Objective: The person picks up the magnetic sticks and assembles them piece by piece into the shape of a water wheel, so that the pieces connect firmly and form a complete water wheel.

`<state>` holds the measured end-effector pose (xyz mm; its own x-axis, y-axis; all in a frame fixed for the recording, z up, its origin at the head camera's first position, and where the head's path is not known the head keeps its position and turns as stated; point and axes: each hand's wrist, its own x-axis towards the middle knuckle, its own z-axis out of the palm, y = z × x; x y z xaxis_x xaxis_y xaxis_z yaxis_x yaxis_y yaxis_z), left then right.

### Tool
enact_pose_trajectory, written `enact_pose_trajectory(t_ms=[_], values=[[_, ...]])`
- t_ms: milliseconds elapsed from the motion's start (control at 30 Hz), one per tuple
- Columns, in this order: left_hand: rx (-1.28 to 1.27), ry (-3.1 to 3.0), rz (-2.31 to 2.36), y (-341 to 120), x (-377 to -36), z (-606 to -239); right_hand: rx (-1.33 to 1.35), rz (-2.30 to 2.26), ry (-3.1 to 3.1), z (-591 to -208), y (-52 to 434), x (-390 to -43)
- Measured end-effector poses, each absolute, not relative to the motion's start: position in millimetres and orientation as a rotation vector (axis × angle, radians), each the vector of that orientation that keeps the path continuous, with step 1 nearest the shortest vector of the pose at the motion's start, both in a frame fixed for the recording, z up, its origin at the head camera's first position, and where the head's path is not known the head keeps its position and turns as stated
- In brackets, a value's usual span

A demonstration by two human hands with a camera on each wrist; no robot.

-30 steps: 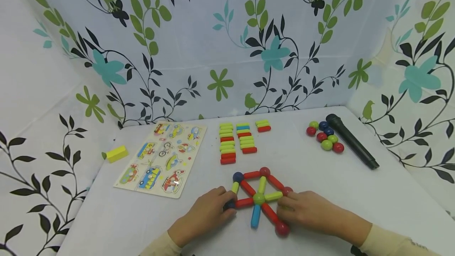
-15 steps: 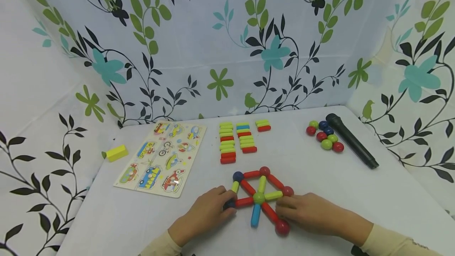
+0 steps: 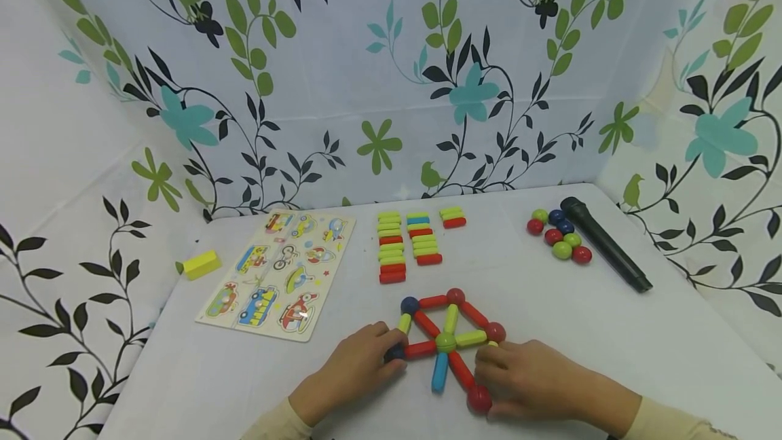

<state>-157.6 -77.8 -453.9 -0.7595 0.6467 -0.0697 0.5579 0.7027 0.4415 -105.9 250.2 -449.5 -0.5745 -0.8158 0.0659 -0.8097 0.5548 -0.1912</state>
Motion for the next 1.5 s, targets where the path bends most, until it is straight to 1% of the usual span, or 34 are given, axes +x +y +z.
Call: enact_pose_trajectory(t_ms=[467,800,967,1200,1500], values=[[0.968,2.687,0.601,-79.6,-155.7,-455.3,-1.311,-0.319,2.72,-446.6,255.5,-99.3],[0.978,2.699,0.61,-79.0,-157.6,-453.8,-1.226,-0.341,2.735,-445.5,260.5,-102.7],[0.996,2.711,0.604,-79.3,-158.9,-455.2,-1.242,-0.389,2.746,-445.6,262.0,-104.4],[1.003,2.7,0.606,-79.1,-159.2,-455.9,-1.33,-0.43,2.751,-447.5,262.5,-105.8],[1.007,2.701,0.593,-79.6,-159.2,-455.7,-1.329,-0.463,2.754,-449.5,264.9,-107.7]])
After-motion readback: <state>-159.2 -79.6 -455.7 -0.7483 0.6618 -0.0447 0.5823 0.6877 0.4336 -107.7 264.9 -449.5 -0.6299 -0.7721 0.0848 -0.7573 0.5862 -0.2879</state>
